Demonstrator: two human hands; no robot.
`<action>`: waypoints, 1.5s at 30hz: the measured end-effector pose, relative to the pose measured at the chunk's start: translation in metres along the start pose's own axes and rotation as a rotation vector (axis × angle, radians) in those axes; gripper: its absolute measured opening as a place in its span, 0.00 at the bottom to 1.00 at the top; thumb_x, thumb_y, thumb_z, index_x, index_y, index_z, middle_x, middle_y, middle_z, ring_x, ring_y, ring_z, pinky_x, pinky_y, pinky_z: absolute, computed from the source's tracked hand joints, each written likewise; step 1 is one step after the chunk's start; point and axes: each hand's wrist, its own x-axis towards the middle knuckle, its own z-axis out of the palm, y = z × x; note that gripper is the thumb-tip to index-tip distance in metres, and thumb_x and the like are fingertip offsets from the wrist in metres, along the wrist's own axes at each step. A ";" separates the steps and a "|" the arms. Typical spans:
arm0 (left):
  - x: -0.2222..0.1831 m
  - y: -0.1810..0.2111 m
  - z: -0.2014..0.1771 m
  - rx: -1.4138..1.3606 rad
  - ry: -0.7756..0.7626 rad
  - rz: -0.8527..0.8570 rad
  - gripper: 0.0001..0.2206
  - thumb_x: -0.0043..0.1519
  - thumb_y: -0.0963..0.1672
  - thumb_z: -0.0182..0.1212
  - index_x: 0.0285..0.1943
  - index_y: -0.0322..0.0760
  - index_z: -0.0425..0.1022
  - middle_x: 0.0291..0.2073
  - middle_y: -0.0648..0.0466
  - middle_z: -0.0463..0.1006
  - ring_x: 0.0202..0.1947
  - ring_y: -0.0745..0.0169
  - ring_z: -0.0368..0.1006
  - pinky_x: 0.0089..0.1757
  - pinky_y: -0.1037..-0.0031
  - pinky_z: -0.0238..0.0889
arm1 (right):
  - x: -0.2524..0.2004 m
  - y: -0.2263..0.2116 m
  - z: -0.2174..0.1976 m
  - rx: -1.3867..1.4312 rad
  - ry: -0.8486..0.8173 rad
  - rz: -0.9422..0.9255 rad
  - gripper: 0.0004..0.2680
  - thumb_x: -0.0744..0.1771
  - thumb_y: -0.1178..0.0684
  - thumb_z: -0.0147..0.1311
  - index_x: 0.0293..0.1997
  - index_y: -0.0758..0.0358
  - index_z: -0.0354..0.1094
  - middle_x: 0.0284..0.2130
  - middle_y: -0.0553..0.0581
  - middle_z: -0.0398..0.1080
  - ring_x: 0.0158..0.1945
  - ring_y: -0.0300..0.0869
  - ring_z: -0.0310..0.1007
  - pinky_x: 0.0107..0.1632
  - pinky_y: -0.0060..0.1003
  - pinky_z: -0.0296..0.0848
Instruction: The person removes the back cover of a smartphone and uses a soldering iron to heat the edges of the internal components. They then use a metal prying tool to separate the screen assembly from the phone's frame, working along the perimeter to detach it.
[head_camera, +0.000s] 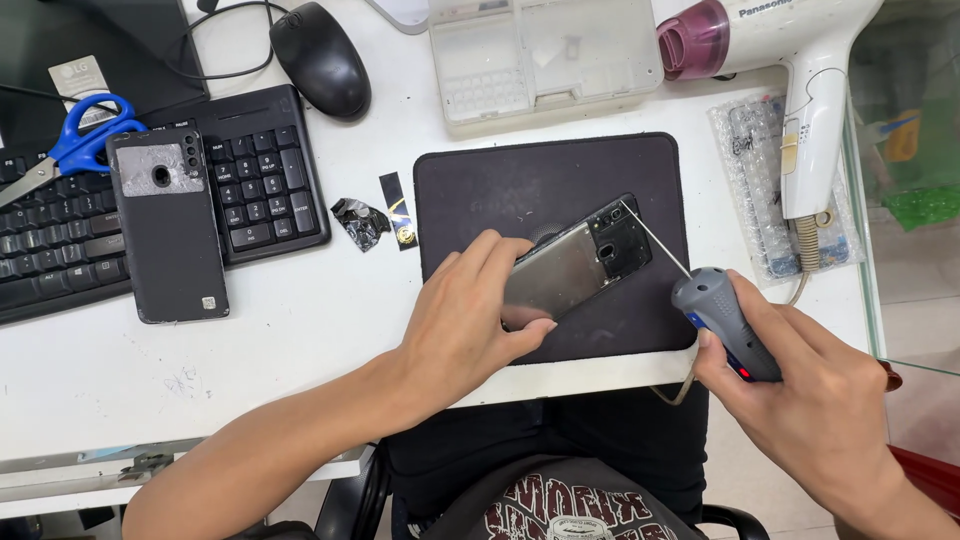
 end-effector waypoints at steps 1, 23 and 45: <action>0.000 0.000 0.000 -0.004 0.003 -0.002 0.30 0.49 0.45 0.76 0.58 0.26 0.70 0.43 0.45 0.74 0.36 0.46 0.70 0.38 0.60 0.65 | 0.000 0.000 0.001 0.010 -0.004 0.001 0.18 0.62 0.54 0.65 0.58 0.67 0.74 0.24 0.58 0.72 0.19 0.41 0.69 0.25 0.35 0.68; 0.003 -0.003 0.003 -0.001 0.011 0.005 0.30 0.49 0.45 0.76 0.58 0.25 0.70 0.42 0.45 0.73 0.35 0.49 0.70 0.36 0.61 0.65 | -0.006 -0.004 0.017 0.131 0.045 -0.039 0.18 0.62 0.55 0.64 0.59 0.67 0.73 0.28 0.58 0.73 0.23 0.41 0.70 0.28 0.37 0.68; 0.003 -0.003 0.004 0.012 -0.001 -0.022 0.30 0.48 0.47 0.76 0.57 0.26 0.70 0.41 0.46 0.74 0.36 0.49 0.70 0.37 0.60 0.66 | -0.005 -0.011 0.020 0.195 0.022 -0.045 0.19 0.61 0.56 0.64 0.58 0.67 0.73 0.27 0.59 0.75 0.22 0.42 0.72 0.26 0.37 0.69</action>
